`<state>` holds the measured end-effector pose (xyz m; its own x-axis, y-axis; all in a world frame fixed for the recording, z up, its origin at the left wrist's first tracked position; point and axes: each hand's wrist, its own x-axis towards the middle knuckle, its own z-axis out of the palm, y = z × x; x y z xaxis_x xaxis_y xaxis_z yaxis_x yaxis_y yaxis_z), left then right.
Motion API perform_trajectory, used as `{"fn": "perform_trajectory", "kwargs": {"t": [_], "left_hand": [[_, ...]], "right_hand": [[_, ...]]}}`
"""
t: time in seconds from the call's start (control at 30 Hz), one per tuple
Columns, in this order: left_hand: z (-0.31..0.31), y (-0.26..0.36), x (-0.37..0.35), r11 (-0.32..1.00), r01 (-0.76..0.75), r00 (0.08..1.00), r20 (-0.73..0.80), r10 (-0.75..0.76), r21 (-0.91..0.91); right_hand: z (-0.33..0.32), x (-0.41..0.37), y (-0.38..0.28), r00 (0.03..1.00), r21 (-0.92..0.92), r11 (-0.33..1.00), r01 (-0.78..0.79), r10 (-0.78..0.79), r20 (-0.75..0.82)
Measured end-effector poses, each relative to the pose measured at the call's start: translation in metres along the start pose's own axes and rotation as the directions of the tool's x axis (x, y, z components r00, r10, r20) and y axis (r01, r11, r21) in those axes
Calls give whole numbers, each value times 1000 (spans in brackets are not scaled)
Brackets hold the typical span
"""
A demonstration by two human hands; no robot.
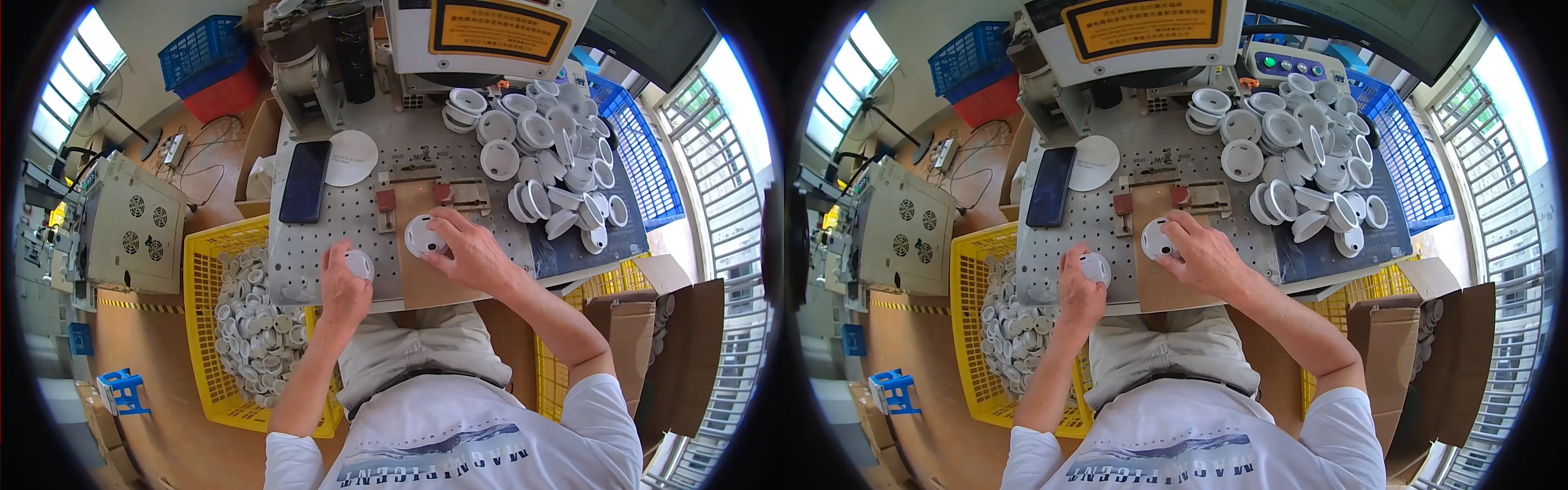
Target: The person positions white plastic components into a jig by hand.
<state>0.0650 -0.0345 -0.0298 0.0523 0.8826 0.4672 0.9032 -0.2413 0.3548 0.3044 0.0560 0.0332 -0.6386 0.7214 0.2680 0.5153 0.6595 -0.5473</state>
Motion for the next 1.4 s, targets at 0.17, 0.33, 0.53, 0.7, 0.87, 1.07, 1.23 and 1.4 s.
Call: {"fn": "perform_trajectory", "kwargs": {"t": [0.17,0.33,0.53,0.7,0.87,1.07,1.23,1.4], "left_hand": [[1,2,0,999,45,998,-44,-46,-27],[-3,3,2,1000,16,999,-32,-17,-23],[-2,4,2,998,46,998,-41,-48,-45],[-2,3,2,998,39,998,-44,-41,-40],[-4,6,3,998,45,998,-50,-47,-37],[-6,5,0,999,-4,994,-106,-1,-43],[-52,-18,-54,932,281,923,-200,-327,-229],[-112,-102,-167,724,689,679,-342,-649,-6]], "right_hand": [[9,15,0,999,19,999,-49,49,-13],[17,24,4,997,14,997,-77,78,-30],[18,36,4,992,27,992,-122,122,-22],[21,45,10,990,-27,990,-138,137,-36],[28,51,14,988,-93,987,-128,119,-96],[28,40,7,973,-106,983,-149,127,-192],[6,3,19,926,-92,991,-101,60,-372],[-36,-50,42,797,3,956,-294,247,-551]]}}
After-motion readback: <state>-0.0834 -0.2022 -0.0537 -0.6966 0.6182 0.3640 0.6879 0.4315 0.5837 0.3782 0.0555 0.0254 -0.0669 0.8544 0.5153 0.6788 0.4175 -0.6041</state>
